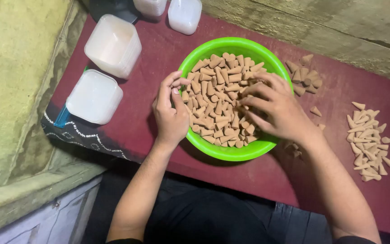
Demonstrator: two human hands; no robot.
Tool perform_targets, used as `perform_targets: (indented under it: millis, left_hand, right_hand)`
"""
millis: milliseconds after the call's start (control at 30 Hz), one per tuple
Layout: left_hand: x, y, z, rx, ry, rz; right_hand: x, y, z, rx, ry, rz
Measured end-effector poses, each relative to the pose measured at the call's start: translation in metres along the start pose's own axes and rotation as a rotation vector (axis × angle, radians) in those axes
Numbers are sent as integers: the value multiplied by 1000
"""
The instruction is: Sort incense cones from a bowl into piles on a table
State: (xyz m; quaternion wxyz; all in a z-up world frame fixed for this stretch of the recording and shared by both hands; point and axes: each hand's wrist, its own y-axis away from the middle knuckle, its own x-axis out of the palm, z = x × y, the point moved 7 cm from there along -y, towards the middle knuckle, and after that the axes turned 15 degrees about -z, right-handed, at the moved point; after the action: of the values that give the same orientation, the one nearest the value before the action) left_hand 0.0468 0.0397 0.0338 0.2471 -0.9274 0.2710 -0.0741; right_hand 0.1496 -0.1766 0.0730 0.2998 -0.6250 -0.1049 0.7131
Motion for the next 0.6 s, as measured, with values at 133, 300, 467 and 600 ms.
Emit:
perform_targets:
  millis: [133, 300, 467, 600]
  left_hand:
    - [1, 0, 0, -15, 20, -5]
    - [1, 0, -1, -26, 22, -1]
    - [1, 1, 1, -17, 27, -1]
    - [2, 1, 0, -19, 19, -7]
  right_hand:
    - [6, -11, 31, -12, 7, -33]
    - [37, -30, 76, -36, -138, -23]
    - [56, -25, 68, -31, -135, -14]
    - [45, -23, 59, 98, -198, -73]
